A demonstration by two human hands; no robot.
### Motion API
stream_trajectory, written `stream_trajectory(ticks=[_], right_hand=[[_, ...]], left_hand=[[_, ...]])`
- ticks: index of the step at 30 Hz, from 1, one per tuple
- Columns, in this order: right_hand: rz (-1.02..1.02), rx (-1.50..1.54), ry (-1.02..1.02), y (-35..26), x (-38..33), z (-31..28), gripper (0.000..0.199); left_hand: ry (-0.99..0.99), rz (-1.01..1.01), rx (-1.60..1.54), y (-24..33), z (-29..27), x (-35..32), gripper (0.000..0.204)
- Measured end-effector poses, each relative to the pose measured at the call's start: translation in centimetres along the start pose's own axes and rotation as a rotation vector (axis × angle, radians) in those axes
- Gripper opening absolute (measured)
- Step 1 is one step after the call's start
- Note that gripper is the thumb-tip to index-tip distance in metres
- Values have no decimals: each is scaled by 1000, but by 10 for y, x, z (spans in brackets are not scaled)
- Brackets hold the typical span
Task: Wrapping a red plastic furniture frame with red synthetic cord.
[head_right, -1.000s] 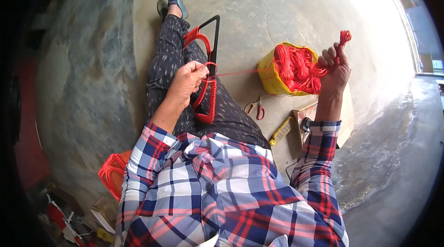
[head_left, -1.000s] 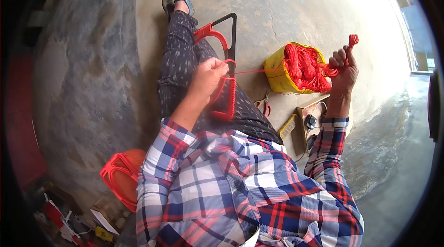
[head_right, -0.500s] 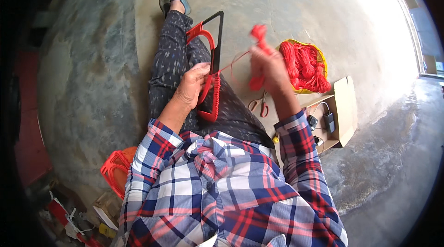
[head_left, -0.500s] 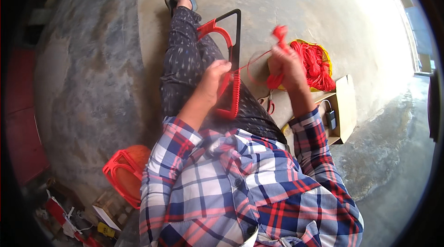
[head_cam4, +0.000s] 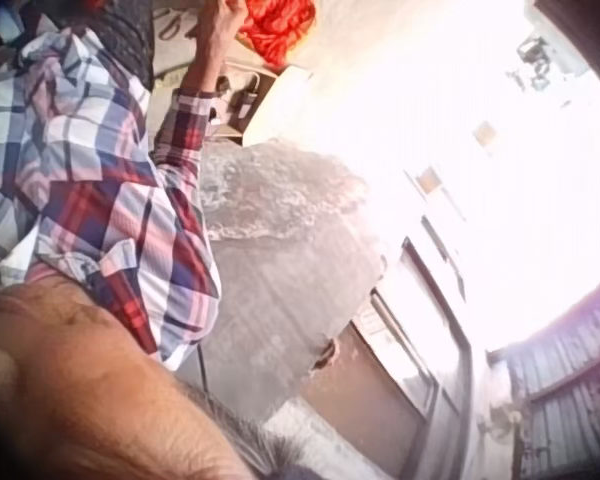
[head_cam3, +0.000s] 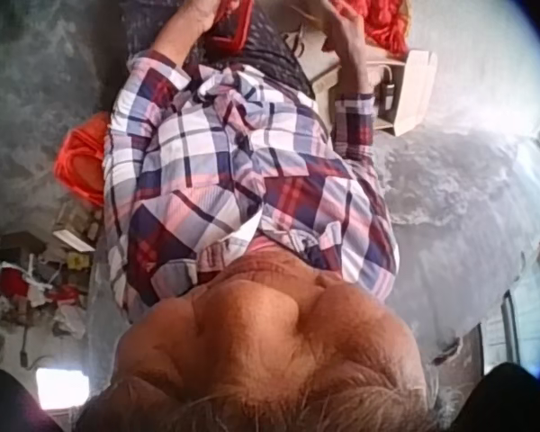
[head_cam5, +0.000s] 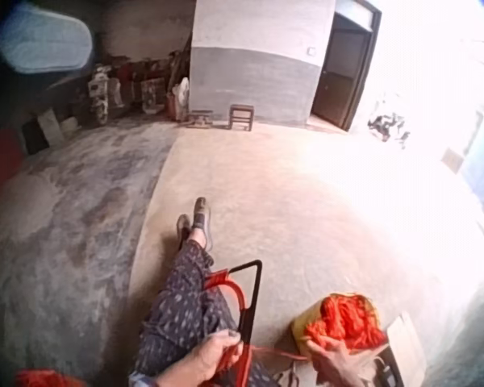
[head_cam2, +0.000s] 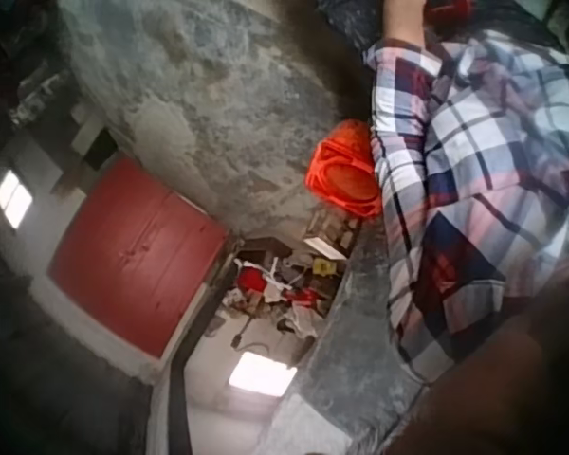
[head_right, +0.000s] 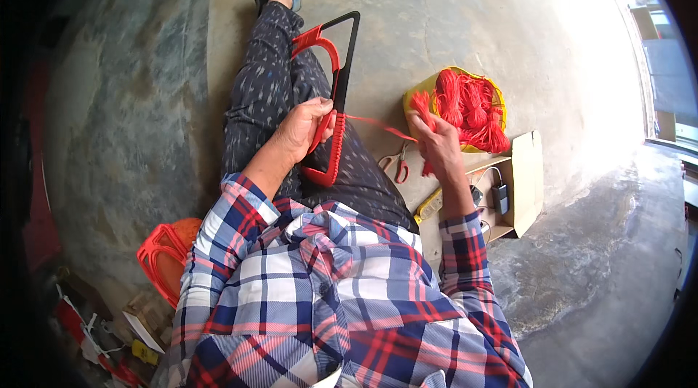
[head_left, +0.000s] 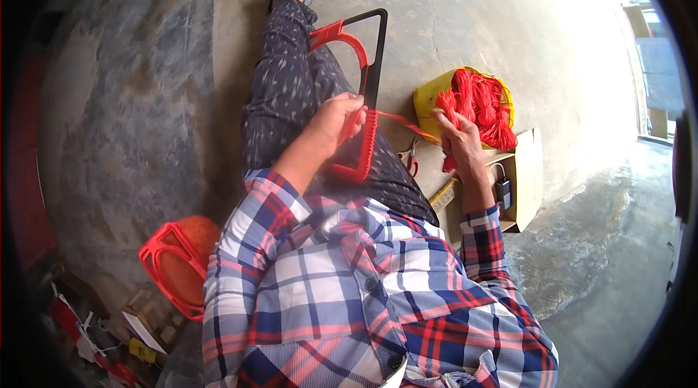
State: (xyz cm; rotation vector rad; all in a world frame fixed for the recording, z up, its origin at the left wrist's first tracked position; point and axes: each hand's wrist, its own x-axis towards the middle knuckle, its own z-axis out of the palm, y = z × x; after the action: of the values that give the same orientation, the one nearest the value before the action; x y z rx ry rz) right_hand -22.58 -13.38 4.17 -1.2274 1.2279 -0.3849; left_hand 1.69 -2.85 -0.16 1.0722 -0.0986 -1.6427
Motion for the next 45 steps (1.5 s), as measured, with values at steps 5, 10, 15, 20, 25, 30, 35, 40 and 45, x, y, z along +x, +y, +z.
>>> stream_trajectory(ticks=[5, 10, 15, 20, 25, 30, 35, 40, 45], right_hand=[[6, -103, -296, -24, 20, 73, 33], [-45, -140, -349, -32, 8, 106, 36], [-216, -221, -345, -6, -11, 104, 20], [-310, -138, -386, 3, -19, 90, 20], [-37, 457, -277, -18, -17, 52, 28], [54, 606, -682, -33, -27, 64, 42], [68, 645, -753, -23, -8, 57, 42], [7, 693, -568, -6, 47, 29, 20], [-208, -139, -652, 5, 44, 62, 21]], left_hand=[[8, 15, 66, -1, 6, -6, 12], [-9, 45, 93, -4, 2, -5, 12], [1, 39, 165, -9, 1, -7, 11], [-5, 59, 44, -6, 1, -7, 9], [247, 587, 715, -4, 13, -18, 15], [-85, 809, 859, 13, 65, -50, 24], [-300, 414, -279, 46, 51, -55, 18], [-18, 619, 220, 66, 4, -58, 19], [51, 663, 1504, 30, 5, -53, 14]])
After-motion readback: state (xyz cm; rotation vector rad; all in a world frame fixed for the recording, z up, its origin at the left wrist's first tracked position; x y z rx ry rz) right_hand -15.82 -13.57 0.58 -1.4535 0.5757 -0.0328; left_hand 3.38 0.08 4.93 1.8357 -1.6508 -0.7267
